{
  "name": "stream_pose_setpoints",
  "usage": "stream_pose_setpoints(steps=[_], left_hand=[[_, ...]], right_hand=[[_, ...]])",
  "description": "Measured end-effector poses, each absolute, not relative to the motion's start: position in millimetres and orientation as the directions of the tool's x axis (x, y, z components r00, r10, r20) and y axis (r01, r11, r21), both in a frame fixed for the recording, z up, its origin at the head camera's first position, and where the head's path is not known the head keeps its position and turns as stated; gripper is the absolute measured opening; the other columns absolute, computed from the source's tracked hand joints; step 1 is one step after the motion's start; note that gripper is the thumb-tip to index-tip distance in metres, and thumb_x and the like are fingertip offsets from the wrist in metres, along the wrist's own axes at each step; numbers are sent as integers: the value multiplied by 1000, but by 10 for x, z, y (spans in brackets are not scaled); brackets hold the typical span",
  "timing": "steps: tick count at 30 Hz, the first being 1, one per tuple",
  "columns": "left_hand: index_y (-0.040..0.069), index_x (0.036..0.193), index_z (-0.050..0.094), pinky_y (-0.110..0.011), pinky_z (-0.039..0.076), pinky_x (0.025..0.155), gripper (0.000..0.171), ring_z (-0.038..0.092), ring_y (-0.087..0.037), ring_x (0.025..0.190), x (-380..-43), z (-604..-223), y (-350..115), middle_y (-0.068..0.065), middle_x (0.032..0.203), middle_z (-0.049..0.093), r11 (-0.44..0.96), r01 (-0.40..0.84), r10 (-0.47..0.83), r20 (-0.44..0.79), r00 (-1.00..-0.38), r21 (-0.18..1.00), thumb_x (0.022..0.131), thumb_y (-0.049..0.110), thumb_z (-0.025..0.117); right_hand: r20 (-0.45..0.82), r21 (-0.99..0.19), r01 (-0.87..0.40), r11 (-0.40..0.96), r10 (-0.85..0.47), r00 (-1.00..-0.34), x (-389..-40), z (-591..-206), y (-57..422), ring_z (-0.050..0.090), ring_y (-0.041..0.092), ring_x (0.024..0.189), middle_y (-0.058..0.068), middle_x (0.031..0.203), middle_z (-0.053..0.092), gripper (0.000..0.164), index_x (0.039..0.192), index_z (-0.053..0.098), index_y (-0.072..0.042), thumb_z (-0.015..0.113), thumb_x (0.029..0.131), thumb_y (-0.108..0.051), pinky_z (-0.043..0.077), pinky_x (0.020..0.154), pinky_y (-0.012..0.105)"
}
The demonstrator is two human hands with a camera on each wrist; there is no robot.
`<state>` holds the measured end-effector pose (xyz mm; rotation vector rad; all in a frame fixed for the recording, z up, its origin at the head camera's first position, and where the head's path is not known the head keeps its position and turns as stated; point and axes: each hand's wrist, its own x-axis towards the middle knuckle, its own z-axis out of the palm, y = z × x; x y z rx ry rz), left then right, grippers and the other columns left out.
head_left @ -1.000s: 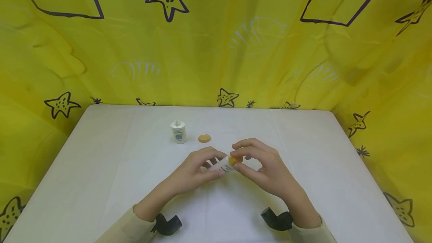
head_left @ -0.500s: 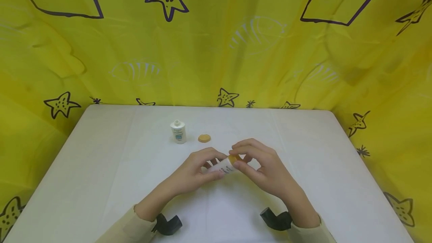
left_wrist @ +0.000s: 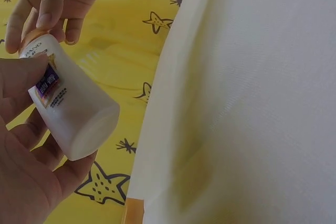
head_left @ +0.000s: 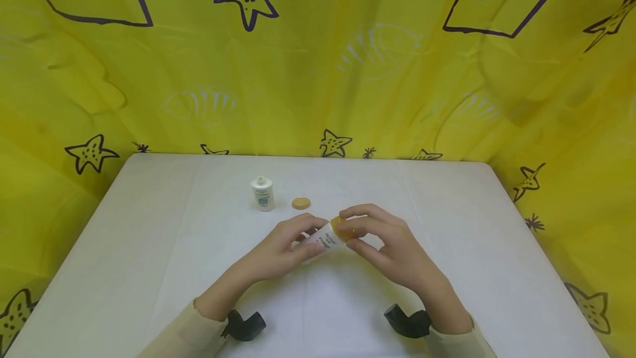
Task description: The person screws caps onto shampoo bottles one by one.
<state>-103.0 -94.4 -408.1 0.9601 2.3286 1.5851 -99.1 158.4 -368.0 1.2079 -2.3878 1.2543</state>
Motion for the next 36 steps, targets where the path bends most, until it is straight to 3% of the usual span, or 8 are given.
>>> stream_pose_setpoints(steps=[6, 10, 15, 18, 29, 36], left_hand=[[18, 129, 61, -38, 56, 90, 30, 63, -16, 104, -1024, -4065, -949, 4, 118, 64, 206, 414, 601, 219, -768, 887, 99, 21, 63], [17, 130, 61, -36, 56, 87, 29, 62, -16, 101, -1029, -4074, -963, 2, 115, 64, 165, 423, 633, 233, -738, 891, 100, 17, 59], [16, 131, 60, -35, 56, 85, 30, 61, -17, 101, -1033, -4079, -975, 1, 114, 64, 130, 402, 675, 217, -706, 906, 102, 16, 55], [15, 131, 60, -35, 56, 84, 30, 62, -18, 101, -1033, -4082, -972, 1, 115, 64, 114, 399, 683, 221, -697, 910, 101, 15, 55], [13, 128, 63, -33, 57, 85, 31, 62, -19, 93, -1001, -4093, -922, 0, 109, 65, 100, 440, 673, 265, -691, 893, 97, 14, 64], [13, 124, 64, -29, 57, 81, 29, 62, -12, 87, -978, -4090, -882, 1, 104, 65, 121, 490, 634, 313, -707, 863, 95, 15, 68]], right_hand=[[480, -592, -723, 356, -565, -671, -990, -3660, 1597, 65, 16, 110, 0, 124, 65, 35, 116, 72, -19, 80, 83, -8, 53, 92, 22], [502, -579, -748, 325, -581, -641, -1004, -3669, 1611, 63, 22, 119, 3, 131, 64, 36, 115, 73, -19, 81, 82, -8, 48, 101, 23], [568, -553, -810, 193, -624, -536, -1030, -3691, 1601, 65, 24, 116, 10, 125, 68, 36, 113, 73, -14, 80, 80, -1, 51, 98, 24], [597, -540, -827, 156, -621, -507, -1037, -3703, 1590, 66, 22, 113, 10, 119, 69, 33, 111, 73, -13, 79, 81, -1, 52, 96, 23], [608, -556, -817, 150, -598, -523, -1026, -3728, 1580, 64, 17, 102, 3, 110, 67, 24, 107, 72, -15, 79, 85, -13, 53, 85, 20], [613, -573, -802, 168, -561, -556, -1023, -3758, 1560, 61, 12, 90, 1, 103, 66, 24, 104, 71, -14, 81, 83, -11, 52, 74, 18]])
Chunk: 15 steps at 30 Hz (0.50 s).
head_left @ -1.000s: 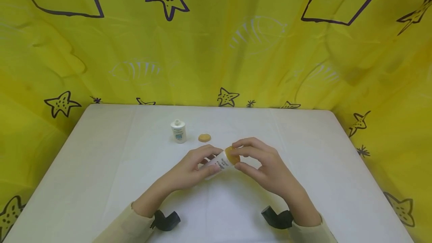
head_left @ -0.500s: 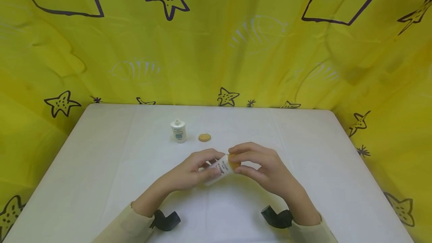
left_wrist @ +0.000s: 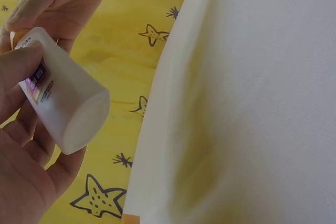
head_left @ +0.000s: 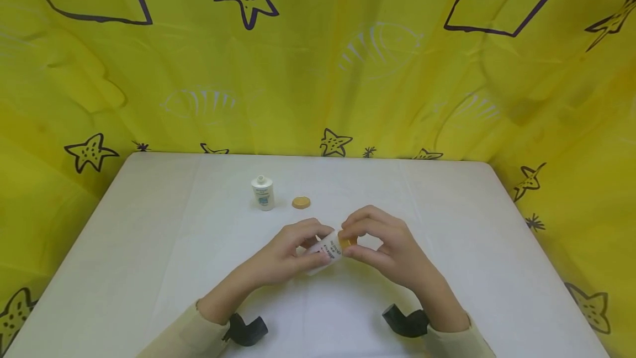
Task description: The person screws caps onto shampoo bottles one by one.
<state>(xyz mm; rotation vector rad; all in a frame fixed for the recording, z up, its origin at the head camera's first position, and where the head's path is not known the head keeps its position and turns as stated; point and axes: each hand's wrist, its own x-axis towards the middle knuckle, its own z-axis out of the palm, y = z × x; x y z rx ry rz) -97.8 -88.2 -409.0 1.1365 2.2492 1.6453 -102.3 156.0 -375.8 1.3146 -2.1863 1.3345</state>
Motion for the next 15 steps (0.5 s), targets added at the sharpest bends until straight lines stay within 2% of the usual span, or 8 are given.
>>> stream_pose_setpoints(steps=[5, 10, 15], left_hand=[[18, 122, 64, -27, 53, 78, 29, 59, -8, 87, -954, -4096, -857, 7, 101, 63, 191, 553, 584, 359, -728, 811, 93, 19, 71], [21, 123, 63, -23, 51, 74, 30, 54, -6, 87, -925, -4093, -834, 9, 101, 61, 271, 628, 543, 423, -725, 729, 94, 23, 71], [21, 121, 64, -19, 50, 71, 30, 52, -4, 85, -895, -4079, -813, 11, 98, 59, 323, 646, 518, 442, -732, 691, 92, 24, 73]], right_hand=[[613, -576, -790, 209, -529, -587, -1017, -3777, 1528, 58, 9, 85, -3, 99, 65, 26, 102, 70, -16, 83, 80, -9, 51, 71, 21], [605, -579, -778, 244, -511, -610, -1005, -3776, 1506, 57, 7, 82, -5, 96, 63, 27, 99, 68, -18, 83, 79, -8, 48, 68, 20], [589, -582, -766, 274, -507, -629, -999, -3777, 1499, 55, 6, 81, -8, 95, 62, 26, 98, 67, -19, 82, 79, -9, 48, 64, 26]])
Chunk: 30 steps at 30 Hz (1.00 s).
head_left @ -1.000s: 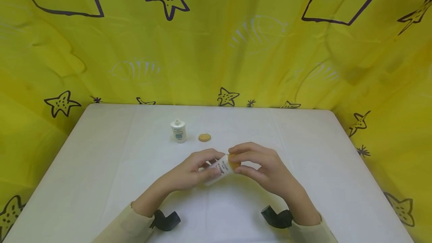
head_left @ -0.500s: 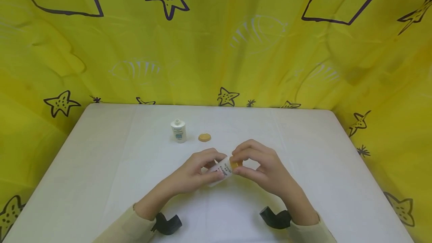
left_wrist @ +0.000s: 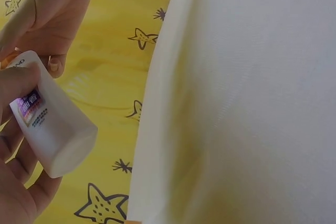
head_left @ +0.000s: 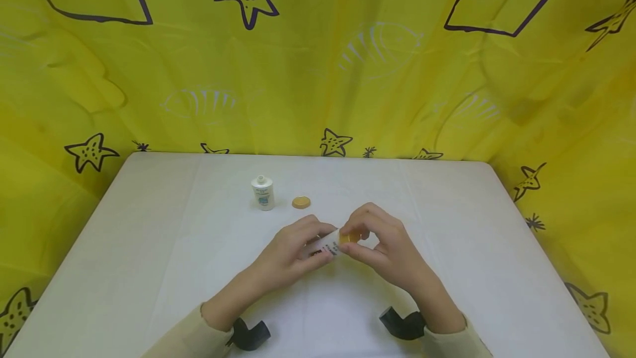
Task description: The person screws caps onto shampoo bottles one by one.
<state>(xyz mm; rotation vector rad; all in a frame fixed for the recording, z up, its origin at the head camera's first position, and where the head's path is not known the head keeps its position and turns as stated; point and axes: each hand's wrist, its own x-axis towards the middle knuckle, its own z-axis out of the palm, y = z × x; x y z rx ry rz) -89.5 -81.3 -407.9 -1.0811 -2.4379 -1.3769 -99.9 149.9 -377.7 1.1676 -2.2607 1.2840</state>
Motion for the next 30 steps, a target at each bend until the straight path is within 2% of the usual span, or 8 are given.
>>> stream_pose_setpoints(steps=[4, 9, 16, 19, 25, 30], left_hand=[[21, 120, 64, -17, 48, 69, 30, 51, -2, 83, -869, -4076, -799, 12, 96, 57, 364, 647, 497, 448, -743, 670, 91, 24, 74], [20, 119, 64, -14, 45, 65, 30, 50, -3, 77, -859, -4098, -780, 10, 94, 57, 423, 695, 470, 515, -717, 581, 91, 25, 74], [19, 115, 66, -14, 44, 64, 30, 50, -3, 75, -851, -4115, -754, 9, 90, 57, 480, 729, 446, 580, -681, 487, 88, 25, 76], [19, 115, 66, -15, 45, 65, 31, 51, -3, 77, -861, -4118, -764, 9, 90, 58, 472, 733, 444, 587, -677, 489, 87, 25, 78], [19, 115, 67, -16, 46, 69, 32, 53, -4, 80, -906, -4128, -804, 9, 93, 58, 438, 724, 427, 585, -689, 533, 86, 24, 79], [18, 113, 68, -17, 47, 68, 32, 52, -5, 79, -923, -4113, -802, 8, 91, 58, 449, 728, 415, 601, -683, 518, 84, 23, 81]], right_hand=[[573, -587, -751, 303, -500, -650, -997, -3785, 1493, 55, 5, 79, -9, 95, 62, 24, 97, 66, -21, 82, 81, -11, 48, 63, 26], [562, -596, -736, 321, -488, -668, -1002, -3803, 1483, 55, 5, 79, -10, 93, 62, 23, 96, 66, -21, 82, 81, -12, 47, 63, 23], [511, -637, -674, 373, -450, -732, -983, -3818, 1464, 59, 4, 80, -12, 92, 63, 21, 95, 65, -22, 81, 83, -14, 52, 64, 23], [502, -647, -662, 378, -443, -743, -984, -3817, 1466, 62, 5, 81, -11, 93, 64, 22, 97, 67, -21, 82, 82, -13, 54, 67, 22], [526, -625, -688, 367, -453, -720, -1001, -3801, 1493, 65, 7, 84, -8, 100, 69, 25, 104, 70, -18, 80, 83, -11, 55, 73, 22], [527, -633, -679, 373, -435, -730, -1000, -3793, 1478, 64, 6, 80, -9, 95, 68, 21, 102, 70, -19, 79, 84, -11, 55, 69, 23]])
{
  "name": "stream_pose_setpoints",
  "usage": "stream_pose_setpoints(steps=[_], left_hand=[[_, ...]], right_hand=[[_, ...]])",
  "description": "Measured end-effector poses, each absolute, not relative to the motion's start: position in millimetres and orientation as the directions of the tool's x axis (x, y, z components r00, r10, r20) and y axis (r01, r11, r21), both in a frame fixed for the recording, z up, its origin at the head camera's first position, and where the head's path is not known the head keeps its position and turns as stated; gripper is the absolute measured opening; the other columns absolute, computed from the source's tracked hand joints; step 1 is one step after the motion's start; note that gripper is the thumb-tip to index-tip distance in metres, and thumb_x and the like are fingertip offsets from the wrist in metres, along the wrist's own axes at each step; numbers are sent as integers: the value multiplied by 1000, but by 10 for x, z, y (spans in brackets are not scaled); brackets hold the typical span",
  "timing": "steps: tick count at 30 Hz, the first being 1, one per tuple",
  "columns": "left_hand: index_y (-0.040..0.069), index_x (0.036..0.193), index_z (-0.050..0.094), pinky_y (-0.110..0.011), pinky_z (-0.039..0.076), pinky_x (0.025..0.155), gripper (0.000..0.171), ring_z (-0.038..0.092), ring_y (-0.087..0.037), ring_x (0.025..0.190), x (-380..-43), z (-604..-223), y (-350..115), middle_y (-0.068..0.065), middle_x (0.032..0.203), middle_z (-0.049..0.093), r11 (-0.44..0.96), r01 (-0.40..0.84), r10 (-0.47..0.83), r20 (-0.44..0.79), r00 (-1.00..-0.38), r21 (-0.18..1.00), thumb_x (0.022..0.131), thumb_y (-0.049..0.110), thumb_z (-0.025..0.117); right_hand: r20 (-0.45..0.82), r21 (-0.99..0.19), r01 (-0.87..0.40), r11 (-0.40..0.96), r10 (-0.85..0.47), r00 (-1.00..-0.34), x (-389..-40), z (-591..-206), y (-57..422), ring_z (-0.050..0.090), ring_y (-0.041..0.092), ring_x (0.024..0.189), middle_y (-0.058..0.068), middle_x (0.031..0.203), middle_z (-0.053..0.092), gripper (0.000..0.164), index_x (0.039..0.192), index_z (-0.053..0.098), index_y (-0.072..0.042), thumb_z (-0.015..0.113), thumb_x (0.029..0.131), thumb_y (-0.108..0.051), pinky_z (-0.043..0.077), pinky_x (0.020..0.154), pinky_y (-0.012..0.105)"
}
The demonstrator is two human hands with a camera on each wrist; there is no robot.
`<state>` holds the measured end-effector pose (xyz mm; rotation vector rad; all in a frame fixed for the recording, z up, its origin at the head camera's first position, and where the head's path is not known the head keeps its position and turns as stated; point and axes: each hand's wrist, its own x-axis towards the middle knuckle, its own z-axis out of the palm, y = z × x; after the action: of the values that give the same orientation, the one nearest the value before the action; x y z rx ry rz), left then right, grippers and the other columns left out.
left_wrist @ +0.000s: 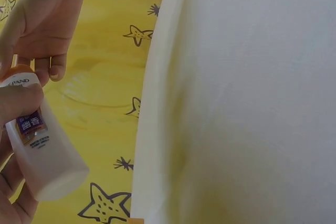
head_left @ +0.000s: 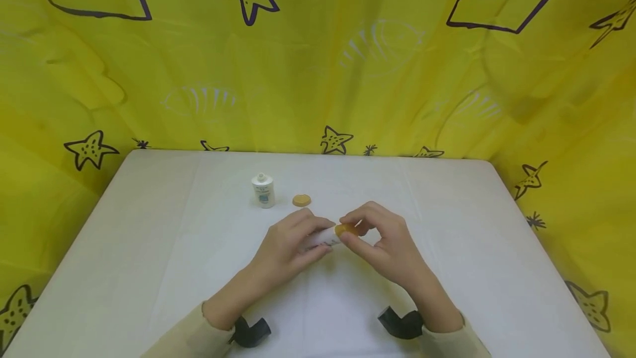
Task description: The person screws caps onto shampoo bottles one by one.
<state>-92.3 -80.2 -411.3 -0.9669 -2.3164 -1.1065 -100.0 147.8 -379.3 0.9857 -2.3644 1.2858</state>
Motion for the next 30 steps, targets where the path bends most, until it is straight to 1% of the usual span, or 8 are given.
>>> stream_pose_setpoints(steps=[3, 9, 12, 16, 20, 24, 27, 30], left_hand=[[18, 112, 69, -17, 45, 66, 31, 50, -5, 75, -921, -4103, -784, 8, 86, 57, 475, 745, 415, 627, -659, 468, 83, 22, 81], [16, 109, 71, -19, 41, 60, 33, 47, -7, 68, -911, -4102, -758, 6, 80, 55, 537, 776, 410, 702, -583, 330, 79, 17, 83], [15, 108, 71, -19, 41, 59, 32, 46, -7, 67, -912, -4117, -750, 6, 80, 55, 542, 782, 408, 717, -566, 309, 78, 17, 83], [15, 109, 70, -18, 41, 60, 32, 47, -7, 68, -910, -4140, -739, 6, 81, 57, 540, 781, 404, 717, -568, 314, 79, 18, 83], [15, 112, 69, -17, 43, 62, 35, 49, -7, 72, -899, -4154, -740, 7, 85, 58, 510, 758, 385, 681, -623, 406, 81, 20, 83], [18, 116, 67, -16, 51, 69, 36, 59, -4, 80, -891, -4165, -734, 8, 91, 60, 396, 701, 386, 585, -713, 594, 84, 24, 82], [19, 117, 66, -21, 57, 74, 34, 66, -6, 85, -884, -4168, -718, 8, 97, 64, 279, 604, 402, 480, -780, 746, 86, 24, 80], [20, 117, 66, -28, 58, 76, 34, 67, -12, 86, -874, -4161, -708, 6, 104, 67, 207, 482, 395, 378, -838, 852, 86, 23, 80]], right_hand=[[505, -655, -652, 382, -420, -754, -987, -3791, 1474, 63, 6, 77, -11, 92, 66, 20, 100, 69, -21, 79, 85, -12, 55, 66, 24], [465, -697, -603, 388, -396, -792, -965, -3787, 1462, 62, 6, 75, -12, 91, 65, 19, 100, 69, -21, 78, 86, -13, 55, 65, 24], [459, -708, -594, 381, -390, -798, -960, -3786, 1453, 61, 6, 73, -10, 91, 66, 19, 100, 68, -21, 78, 86, -12, 55, 65, 25], [455, -719, -589, 367, -392, -800, -957, -3786, 1446, 63, 7, 74, -8, 92, 67, 19, 100, 68, -20, 77, 86, -11, 56, 66, 25], [471, -711, -605, 358, -395, -788, -969, -3783, 1449, 63, 8, 75, -7, 92, 66, 22, 102, 69, -19, 79, 85, -10, 56, 67, 25], [494, -702, -618, 353, -384, -780, -990, -3777, 1471, 62, 8, 75, -6, 90, 67, 24, 103, 71, -17, 80, 82, -8, 55, 66, 24], [486, -715, -609, 344, -382, -786, -995, -3762, 1497, 62, 8, 73, -5, 91, 67, 27, 105, 71, -16, 80, 82, -7, 54, 64, 25], [441, -746, -572, 341, -390, -808, -981, -3745, 1529, 63, 9, 72, -5, 93, 67, 31, 110, 69, -17, 80, 83, -7, 55, 64, 26]])
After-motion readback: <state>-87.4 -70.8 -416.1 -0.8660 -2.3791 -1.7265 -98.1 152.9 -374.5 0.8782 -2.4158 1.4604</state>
